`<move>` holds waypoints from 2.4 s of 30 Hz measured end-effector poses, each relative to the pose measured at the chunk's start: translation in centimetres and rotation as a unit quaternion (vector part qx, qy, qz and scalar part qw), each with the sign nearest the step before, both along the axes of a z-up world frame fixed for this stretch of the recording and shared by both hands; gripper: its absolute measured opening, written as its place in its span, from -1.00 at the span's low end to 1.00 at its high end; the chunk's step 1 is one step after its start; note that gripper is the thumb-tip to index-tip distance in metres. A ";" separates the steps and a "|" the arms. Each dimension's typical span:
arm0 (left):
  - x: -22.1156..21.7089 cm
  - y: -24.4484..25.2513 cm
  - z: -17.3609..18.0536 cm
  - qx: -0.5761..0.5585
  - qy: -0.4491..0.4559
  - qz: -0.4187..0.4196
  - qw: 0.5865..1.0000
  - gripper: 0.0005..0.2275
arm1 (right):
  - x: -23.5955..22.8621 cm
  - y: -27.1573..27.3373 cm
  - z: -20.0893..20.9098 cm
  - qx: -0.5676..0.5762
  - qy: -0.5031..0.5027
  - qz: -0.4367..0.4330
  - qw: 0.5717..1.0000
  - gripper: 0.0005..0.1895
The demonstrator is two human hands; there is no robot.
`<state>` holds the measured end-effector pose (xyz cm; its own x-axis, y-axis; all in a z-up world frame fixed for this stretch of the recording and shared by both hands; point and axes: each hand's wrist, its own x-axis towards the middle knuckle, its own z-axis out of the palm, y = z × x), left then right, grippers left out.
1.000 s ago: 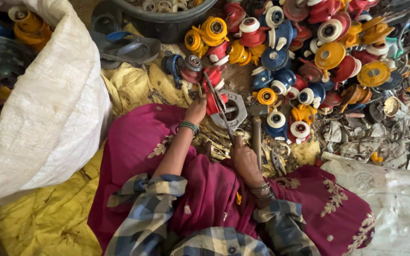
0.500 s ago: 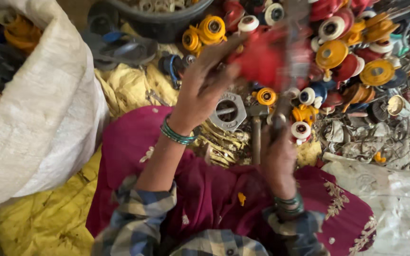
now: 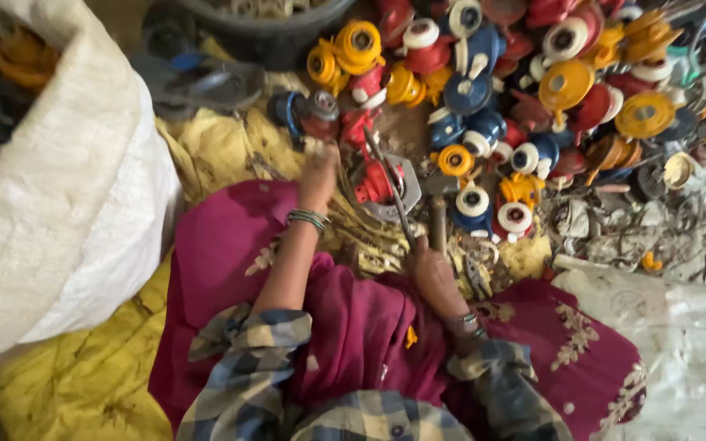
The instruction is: The person sits on the floor and uses a hammer to strike colorful plastic components placed in a metal jig, separating them into pieces. The person handles multiple parts one at a time, striking them repeatedly until they break apart.
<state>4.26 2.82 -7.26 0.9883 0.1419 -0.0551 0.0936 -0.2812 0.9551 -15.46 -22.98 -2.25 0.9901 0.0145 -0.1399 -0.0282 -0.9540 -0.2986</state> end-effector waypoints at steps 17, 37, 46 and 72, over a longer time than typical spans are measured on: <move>-6.3 -2.3 10.5 0.149 -0.189 -0.106 0.965 -0.57 | 0.9 1.6 5.5 0.000 -0.068 -0.014 0.998 -0.65; -6.4 4.1 14.7 0.258 -0.080 -0.076 0.960 -0.43 | 0.3 0.9 2.2 -0.018 -0.010 0.002 1.000 -0.66; -4.8 -3.2 7.5 0.317 -0.036 -0.218 0.922 -0.47 | -0.4 0.1 -0.2 0.032 -0.036 0.011 0.999 -0.66; -2.4 0.0 2.6 0.277 -0.048 -0.187 0.941 -0.63 | 2.5 -12.9 -0.4 0.532 -0.261 -0.521 0.615 -0.86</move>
